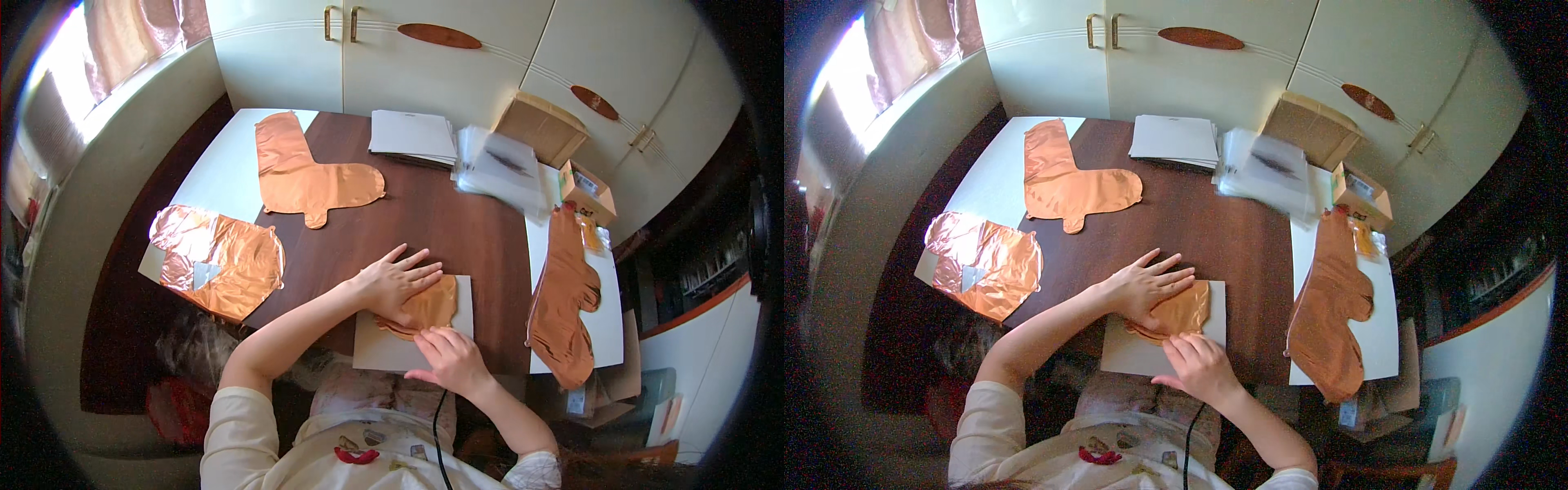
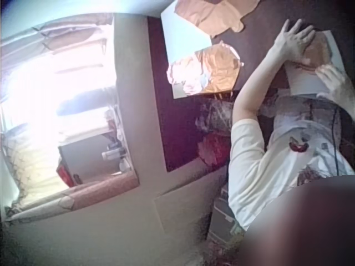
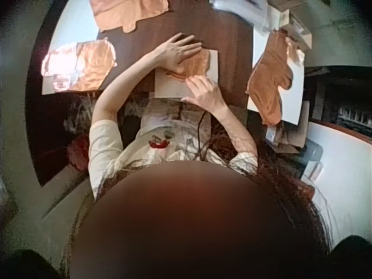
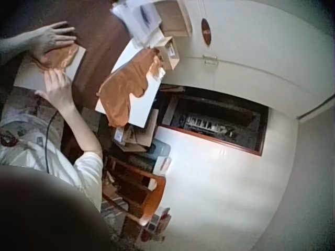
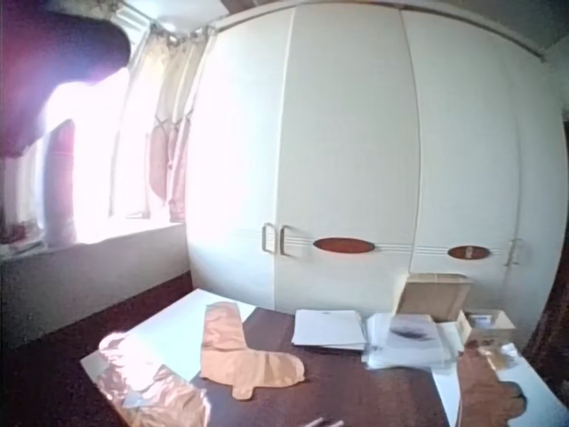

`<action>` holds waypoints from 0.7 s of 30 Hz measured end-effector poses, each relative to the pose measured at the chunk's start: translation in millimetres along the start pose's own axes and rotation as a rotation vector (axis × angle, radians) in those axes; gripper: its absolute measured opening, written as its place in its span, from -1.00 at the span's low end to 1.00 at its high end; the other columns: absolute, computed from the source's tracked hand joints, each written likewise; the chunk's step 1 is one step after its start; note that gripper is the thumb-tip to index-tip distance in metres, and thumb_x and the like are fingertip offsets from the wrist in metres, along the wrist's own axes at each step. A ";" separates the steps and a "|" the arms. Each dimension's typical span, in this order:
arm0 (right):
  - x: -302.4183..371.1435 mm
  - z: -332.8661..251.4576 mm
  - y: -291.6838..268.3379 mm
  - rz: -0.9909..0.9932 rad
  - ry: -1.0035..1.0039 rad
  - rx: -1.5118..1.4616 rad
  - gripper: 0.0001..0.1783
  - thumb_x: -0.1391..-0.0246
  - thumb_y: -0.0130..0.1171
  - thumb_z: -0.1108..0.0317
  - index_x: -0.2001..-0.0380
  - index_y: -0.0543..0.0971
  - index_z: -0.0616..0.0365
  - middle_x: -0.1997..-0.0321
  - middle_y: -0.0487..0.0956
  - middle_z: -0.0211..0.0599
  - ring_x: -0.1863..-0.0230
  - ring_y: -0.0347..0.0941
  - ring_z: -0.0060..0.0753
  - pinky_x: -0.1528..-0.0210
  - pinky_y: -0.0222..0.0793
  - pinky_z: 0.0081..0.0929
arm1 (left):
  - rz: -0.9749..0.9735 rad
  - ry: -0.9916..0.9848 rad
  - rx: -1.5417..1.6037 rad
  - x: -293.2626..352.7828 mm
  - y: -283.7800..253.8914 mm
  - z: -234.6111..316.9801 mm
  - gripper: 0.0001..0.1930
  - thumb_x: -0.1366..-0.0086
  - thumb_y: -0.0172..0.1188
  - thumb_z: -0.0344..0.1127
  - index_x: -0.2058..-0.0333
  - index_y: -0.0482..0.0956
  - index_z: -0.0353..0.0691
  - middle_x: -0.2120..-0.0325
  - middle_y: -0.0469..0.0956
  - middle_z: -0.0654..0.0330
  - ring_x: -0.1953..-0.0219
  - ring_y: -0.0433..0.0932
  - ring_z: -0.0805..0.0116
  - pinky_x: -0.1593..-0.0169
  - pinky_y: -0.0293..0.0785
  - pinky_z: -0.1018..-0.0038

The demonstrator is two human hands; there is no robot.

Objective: Folding flat foil balloons and inserting them into clear plastic retail sleeves with cardboard inserts.

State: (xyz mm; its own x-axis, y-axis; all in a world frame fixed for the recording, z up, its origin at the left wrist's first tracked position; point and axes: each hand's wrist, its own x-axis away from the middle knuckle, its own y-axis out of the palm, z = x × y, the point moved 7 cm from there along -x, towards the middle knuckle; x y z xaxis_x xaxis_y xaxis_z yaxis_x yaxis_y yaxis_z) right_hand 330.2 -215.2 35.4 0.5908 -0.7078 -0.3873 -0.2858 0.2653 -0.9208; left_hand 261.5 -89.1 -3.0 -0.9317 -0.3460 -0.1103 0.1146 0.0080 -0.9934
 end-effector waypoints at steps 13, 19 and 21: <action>-21.7 77.6 47.0 -0.292 0.177 -0.015 -0.15 0.01 0.05 -0.20 -0.16 0.24 0.27 -0.29 0.19 -0.07 -0.34 0.03 -0.13 -0.32 -0.12 -0.02 | 0.054 -0.037 -0.018 1.1 -1.3 -1.6 0.23 0.16 -0.09 0.62 -0.21 0.07 -0.42 -0.24 0.10 -0.02 -0.34 -0.08 0.08 -0.32 -0.22 0.09; -13.1 82.1 49.9 -0.453 0.199 -0.023 0.11 0.10 -0.08 -0.43 -0.30 -0.03 0.20 -0.40 -0.04 -0.13 -0.42 -0.19 -0.19 -0.37 -0.32 -0.04 | 0.072 -0.039 -0.028 0.3 -4.6 0.4 0.23 0.17 -0.09 0.63 -0.21 0.08 -0.40 -0.23 0.11 0.00 -0.34 -0.08 0.09 -0.33 -0.22 0.10; -13.4 82.4 52.2 -0.519 0.191 0.022 0.15 0.15 -0.10 -0.48 -0.31 -0.05 0.16 -0.40 -0.07 -0.09 -0.42 -0.21 -0.16 -0.38 -0.35 -0.04 | 0.061 -0.040 -0.034 1.4 -4.2 -0.4 0.22 0.16 -0.09 0.63 -0.21 0.09 -0.39 -0.24 0.10 0.01 -0.34 -0.08 0.09 -0.33 -0.22 0.09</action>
State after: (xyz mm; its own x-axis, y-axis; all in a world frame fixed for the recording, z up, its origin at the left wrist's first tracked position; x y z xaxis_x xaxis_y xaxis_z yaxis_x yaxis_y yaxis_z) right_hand 369.5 -137.9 -11.3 0.5018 -0.8551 0.1305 0.0234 -0.1374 -0.9902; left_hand 259.6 -89.2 1.0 -0.9087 -0.3814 -0.1699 0.1581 0.0621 -0.9855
